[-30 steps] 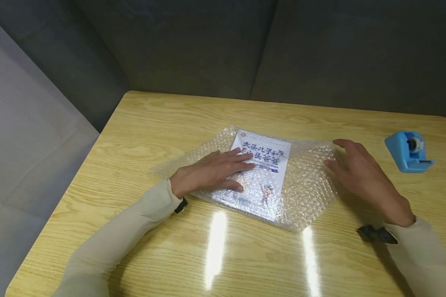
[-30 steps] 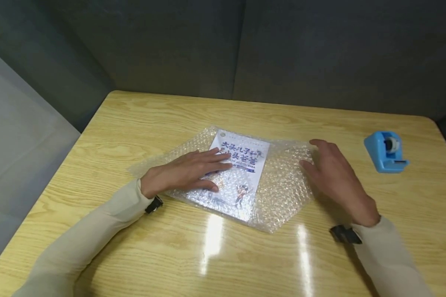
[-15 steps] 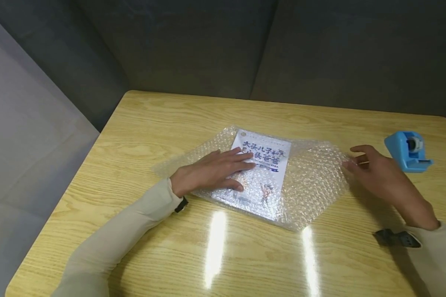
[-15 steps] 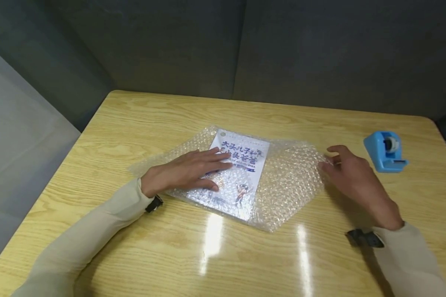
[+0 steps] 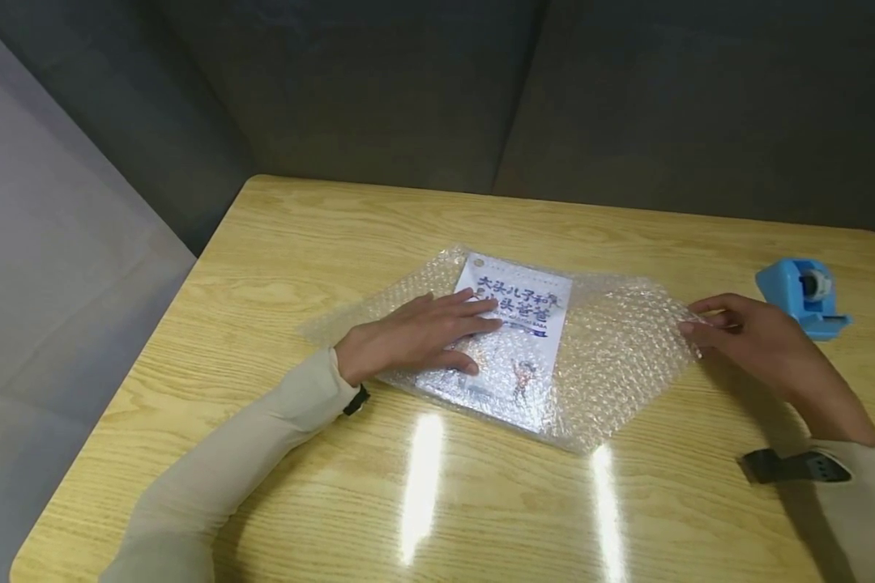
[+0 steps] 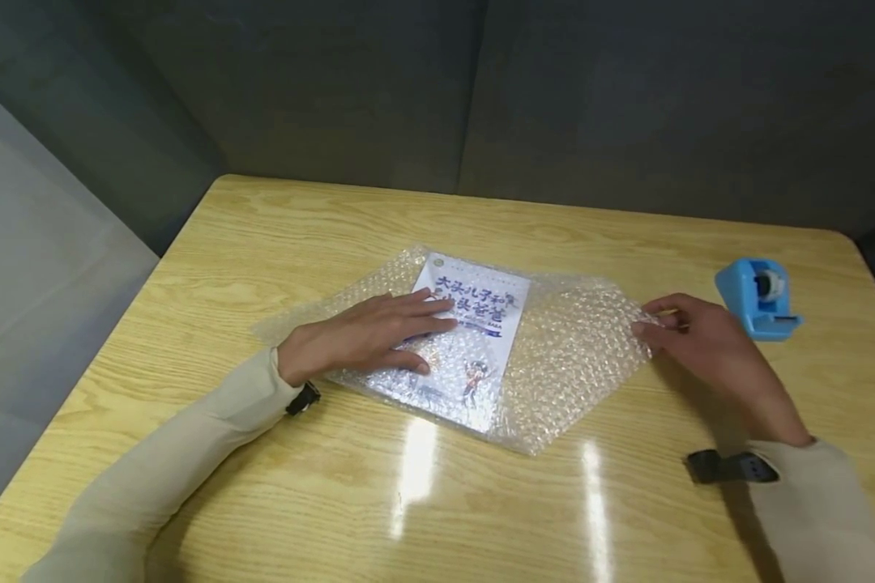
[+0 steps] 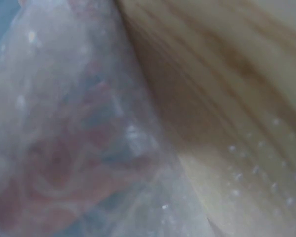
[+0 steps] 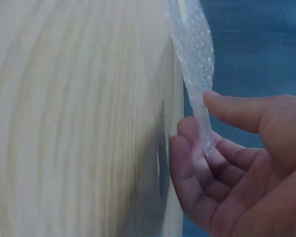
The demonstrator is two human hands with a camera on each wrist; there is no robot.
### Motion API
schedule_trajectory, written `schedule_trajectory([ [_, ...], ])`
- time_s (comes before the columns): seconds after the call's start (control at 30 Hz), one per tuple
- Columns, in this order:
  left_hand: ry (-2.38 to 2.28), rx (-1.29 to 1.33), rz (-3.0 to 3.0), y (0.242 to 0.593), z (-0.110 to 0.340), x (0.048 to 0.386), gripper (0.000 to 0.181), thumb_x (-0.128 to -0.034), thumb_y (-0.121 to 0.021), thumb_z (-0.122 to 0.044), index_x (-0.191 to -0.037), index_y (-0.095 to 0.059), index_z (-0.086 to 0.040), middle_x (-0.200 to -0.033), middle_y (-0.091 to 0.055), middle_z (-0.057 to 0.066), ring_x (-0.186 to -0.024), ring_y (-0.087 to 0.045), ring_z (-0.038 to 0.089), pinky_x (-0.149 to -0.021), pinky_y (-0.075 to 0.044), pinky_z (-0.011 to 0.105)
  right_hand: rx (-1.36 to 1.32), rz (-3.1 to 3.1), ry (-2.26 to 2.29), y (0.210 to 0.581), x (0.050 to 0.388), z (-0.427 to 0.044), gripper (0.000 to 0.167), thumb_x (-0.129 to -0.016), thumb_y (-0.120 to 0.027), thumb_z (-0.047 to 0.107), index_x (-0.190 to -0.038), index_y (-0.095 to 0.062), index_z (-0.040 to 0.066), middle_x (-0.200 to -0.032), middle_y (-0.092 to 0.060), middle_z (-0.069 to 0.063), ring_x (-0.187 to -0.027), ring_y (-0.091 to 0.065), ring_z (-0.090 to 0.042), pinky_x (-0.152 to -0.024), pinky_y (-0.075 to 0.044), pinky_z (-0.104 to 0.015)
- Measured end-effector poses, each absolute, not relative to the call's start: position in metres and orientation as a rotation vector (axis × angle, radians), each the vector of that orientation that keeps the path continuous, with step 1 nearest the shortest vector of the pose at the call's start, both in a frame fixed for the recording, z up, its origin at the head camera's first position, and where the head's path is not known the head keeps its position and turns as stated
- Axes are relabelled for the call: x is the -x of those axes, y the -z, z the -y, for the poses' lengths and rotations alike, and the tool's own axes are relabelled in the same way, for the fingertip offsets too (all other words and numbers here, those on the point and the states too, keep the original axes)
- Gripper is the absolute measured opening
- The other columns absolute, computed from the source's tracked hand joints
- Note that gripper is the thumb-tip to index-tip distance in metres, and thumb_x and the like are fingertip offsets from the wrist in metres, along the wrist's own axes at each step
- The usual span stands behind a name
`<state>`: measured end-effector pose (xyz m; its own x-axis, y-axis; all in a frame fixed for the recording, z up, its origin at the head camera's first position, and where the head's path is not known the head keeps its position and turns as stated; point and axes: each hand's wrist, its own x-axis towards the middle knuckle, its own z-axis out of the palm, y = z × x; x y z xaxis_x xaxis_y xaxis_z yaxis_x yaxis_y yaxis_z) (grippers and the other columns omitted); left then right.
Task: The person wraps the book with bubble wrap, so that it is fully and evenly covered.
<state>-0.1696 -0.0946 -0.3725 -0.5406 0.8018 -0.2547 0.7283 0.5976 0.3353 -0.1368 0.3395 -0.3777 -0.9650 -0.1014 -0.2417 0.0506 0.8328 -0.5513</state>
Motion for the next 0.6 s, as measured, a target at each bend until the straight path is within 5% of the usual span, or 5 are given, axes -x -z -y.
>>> schedule_trajectory([
  [0.17, -0.266, -1.232, -2.447, 0.372, 0.094, 0.170, 0.071, -0.1025, -0.058, -0.049, -0.164, -0.034, -0.023, -0.173, -0.017, -0.001, -0.159, -0.010, 0.026, -0.122, -0.020, 0.065, -0.055, -2.657, 0.968, 0.378, 0.136, -0.344, 0.066, -0.106, -0.061, 0.039, -0.145, -0.043, -0.011, -0.113, -0.065, -0.025, -0.078, -0.067, -0.006, -0.066, -0.054, -0.021],
  [0.33, -0.261, -1.224, -2.446, 0.372, 0.095, 0.169, 0.071, -0.1026, -0.058, -0.049, -0.164, -0.034, -0.023, -0.173, -0.016, -0.001, -0.159, -0.011, 0.027, -0.121, -0.020, 0.065, -0.110, -2.572, 1.149, 0.380, 0.132, -0.343, 0.067, -0.107, -0.061, 0.033, -0.147, -0.037, -0.014, -0.102, -0.065, -0.010, -0.077, -0.069, -0.004, -0.068, -0.058, -0.022],
  [0.47, -0.253, -1.219, -2.447, 0.371, 0.095, 0.168, 0.071, -0.1026, -0.058, -0.049, -0.164, -0.034, -0.024, -0.173, -0.016, -0.001, -0.159, -0.010, 0.027, -0.121, -0.020, 0.065, -0.156, -2.453, 1.360, 0.385, 0.128, -0.342, 0.053, -0.107, -0.061, 0.024, -0.140, -0.040, -0.012, -0.092, -0.065, 0.007, -0.077, -0.072, -0.007, -0.069, -0.061, -0.025],
  [0.6, -0.258, -1.222, -2.445, 0.371, 0.095, 0.168, 0.071, -0.1027, -0.058, -0.049, -0.164, -0.033, -0.023, -0.173, -0.016, -0.001, -0.159, -0.010, 0.027, -0.121, -0.020, 0.065, -0.202, -2.329, 1.598, 0.389, 0.120, -0.339, 0.034, -0.105, -0.063, 0.014, -0.123, -0.042, -0.005, -0.087, -0.062, 0.006, -0.076, -0.073, -0.009, -0.068, -0.061, -0.027],
])
